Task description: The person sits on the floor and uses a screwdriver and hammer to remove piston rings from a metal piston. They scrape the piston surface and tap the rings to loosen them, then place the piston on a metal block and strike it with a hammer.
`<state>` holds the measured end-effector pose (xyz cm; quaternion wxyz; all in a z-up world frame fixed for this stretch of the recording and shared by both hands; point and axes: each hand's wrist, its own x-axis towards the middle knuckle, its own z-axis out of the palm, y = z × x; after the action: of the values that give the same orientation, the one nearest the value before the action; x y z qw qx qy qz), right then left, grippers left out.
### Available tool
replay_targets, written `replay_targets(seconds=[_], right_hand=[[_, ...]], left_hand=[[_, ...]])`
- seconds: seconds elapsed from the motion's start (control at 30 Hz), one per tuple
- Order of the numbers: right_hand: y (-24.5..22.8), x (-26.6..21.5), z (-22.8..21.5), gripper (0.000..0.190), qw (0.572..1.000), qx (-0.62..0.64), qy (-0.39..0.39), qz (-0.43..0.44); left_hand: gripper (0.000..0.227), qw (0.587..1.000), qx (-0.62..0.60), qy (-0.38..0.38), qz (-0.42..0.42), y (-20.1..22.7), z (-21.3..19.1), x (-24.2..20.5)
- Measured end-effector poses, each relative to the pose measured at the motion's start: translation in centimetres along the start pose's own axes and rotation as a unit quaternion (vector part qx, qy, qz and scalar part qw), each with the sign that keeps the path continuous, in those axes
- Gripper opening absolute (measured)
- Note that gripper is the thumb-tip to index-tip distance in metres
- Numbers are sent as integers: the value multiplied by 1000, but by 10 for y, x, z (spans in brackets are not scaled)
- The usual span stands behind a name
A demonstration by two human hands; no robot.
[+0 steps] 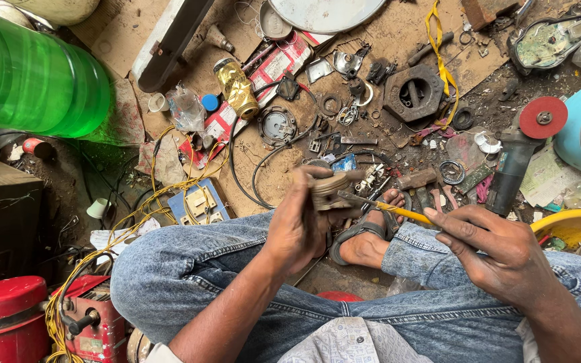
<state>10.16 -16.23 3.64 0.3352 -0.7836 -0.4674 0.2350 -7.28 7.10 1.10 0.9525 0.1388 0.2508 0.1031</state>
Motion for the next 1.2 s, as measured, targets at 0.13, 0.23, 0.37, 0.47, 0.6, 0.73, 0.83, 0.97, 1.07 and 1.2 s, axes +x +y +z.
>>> replay_targets(seconds=[0.13, 0.23, 0.37, 0.47, 0.6, 0.73, 0.83, 0.97, 1.07, 1.2], right_hand=[[4, -3, -1, 45, 999, 25, -16, 10], [8, -5, -2, 48, 997, 75, -33, -13], [12, -4, 3, 44, 990, 96, -33, -101], [12, -5, 5, 48, 992, 85, -59, -68], [12, -4, 8, 54, 994, 57, -72, -66], [8, -3, 9, 62, 994, 32, -79, -64], [5, -2, 9, 64, 994, 3, -78, -72], [3, -3, 11, 63, 994, -19, -92, -54], [3, -2, 12, 63, 993, -32, -98, -58], [3, -3, 13, 61, 990, -49, -104, -77]], left_hand=[[52, 998, 53, 5, 28, -2, -3, 1], [66, 992, 56, -92, 63, -2, -8, -2], [52, 992, 72, -33, 101, -5, -16, -2], [69, 991, 24, -48, 120, -8, -21, -2], [60, 971, 174, 9, 163, -10, -16, -4], [37, 952, 225, 76, 192, -7, -4, -4], [34, 904, 349, 36, 243, -4, -3, -3], [39, 970, 140, 55, 189, -9, -11, -1], [61, 979, 104, 69, 164, -12, -20, -1], [68, 972, 97, 75, 199, -18, -23, 3]])
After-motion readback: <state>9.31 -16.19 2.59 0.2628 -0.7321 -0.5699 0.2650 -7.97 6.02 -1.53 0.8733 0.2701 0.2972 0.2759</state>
